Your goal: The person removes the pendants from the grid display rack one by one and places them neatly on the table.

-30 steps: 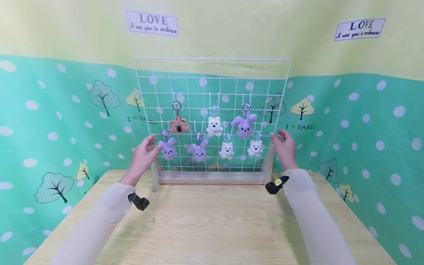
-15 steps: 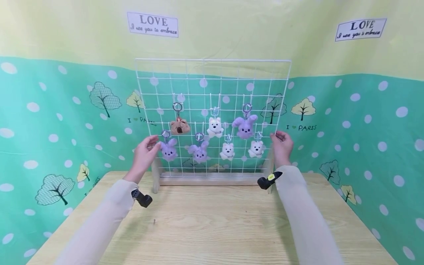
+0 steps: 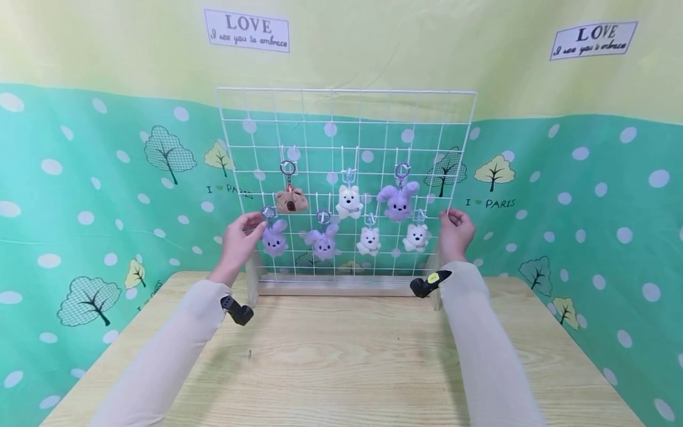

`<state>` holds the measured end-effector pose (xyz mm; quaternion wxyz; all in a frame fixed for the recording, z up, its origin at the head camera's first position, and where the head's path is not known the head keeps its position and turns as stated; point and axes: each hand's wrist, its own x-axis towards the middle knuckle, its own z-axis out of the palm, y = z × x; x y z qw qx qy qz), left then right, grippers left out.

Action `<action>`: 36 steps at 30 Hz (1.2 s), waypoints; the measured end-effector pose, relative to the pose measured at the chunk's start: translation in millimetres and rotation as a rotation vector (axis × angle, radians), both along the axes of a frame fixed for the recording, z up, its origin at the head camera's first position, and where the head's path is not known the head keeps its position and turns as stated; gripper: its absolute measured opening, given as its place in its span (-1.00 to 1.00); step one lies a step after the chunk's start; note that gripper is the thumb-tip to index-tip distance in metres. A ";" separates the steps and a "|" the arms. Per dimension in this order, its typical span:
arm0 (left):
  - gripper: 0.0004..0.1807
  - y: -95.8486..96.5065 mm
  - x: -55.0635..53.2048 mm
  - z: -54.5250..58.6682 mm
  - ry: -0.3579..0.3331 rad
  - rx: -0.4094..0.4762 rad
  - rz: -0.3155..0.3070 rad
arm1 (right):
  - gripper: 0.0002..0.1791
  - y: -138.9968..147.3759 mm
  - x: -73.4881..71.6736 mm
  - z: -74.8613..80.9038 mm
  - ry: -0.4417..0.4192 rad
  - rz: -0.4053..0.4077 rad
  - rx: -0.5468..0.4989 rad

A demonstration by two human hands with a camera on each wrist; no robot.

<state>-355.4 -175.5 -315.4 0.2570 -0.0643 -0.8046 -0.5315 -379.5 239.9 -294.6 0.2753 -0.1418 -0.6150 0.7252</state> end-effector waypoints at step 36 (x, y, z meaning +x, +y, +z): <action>-0.69 4.5 -10.2 -7.8 0.049 0.253 -0.001 | -0.63 18.4 -3.2 -11.2 -0.026 0.132 0.103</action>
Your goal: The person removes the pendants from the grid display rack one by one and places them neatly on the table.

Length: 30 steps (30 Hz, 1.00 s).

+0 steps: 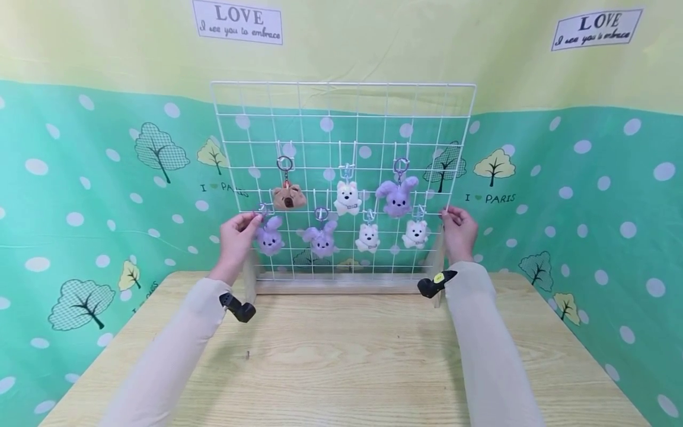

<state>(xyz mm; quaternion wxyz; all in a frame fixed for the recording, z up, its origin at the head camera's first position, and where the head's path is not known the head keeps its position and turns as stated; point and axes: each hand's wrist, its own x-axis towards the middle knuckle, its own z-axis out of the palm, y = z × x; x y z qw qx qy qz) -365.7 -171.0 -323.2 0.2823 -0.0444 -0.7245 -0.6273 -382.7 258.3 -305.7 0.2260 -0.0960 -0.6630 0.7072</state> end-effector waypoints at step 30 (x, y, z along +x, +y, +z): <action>-0.66 -15.9 59.5 -11.4 -0.167 -0.143 -0.213 | -0.64 -0.8 0.7 -1.0 0.020 0.007 -0.043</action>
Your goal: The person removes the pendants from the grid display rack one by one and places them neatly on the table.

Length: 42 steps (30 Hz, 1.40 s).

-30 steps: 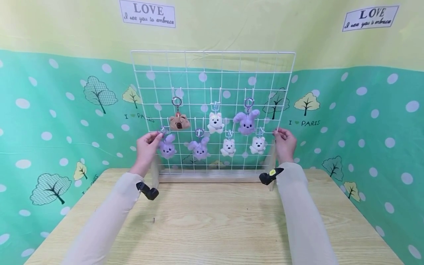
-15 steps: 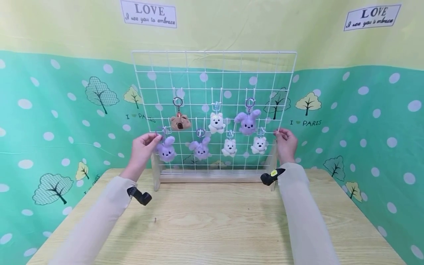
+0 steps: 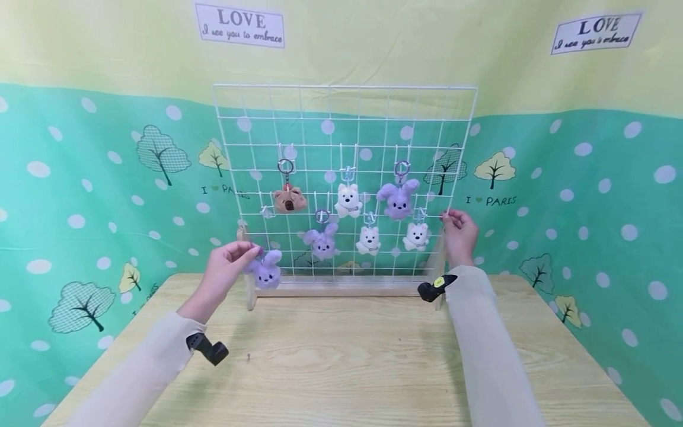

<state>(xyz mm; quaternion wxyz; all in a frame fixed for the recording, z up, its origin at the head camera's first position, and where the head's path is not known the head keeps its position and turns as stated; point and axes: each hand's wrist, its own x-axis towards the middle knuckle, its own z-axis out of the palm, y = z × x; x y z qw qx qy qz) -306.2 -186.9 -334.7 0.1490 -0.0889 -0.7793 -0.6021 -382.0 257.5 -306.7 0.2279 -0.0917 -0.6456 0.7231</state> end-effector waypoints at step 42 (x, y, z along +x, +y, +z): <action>-0.75 -20.2 41.3 -93.6 -0.147 -0.077 -0.225 | -0.64 -0.5 -0.4 -5.5 0.040 -0.012 0.025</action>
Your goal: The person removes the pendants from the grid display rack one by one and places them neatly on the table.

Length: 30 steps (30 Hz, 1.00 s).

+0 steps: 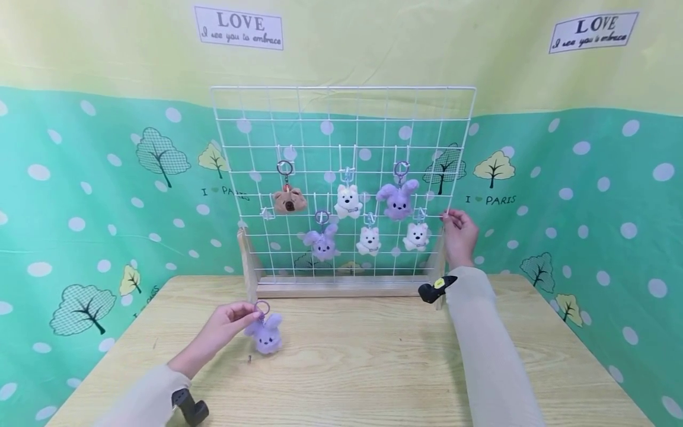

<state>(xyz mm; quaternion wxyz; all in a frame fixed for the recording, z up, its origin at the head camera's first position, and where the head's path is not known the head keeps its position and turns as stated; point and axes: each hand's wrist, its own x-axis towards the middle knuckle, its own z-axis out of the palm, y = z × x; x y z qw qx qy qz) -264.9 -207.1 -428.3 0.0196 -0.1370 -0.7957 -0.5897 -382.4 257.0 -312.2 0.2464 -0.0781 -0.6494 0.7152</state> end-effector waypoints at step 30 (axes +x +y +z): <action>-0.85 14.6 -62.1 -29.6 -0.059 -0.048 0.179 | -0.56 2.5 -5.8 -3.1 -0.032 -0.021 0.074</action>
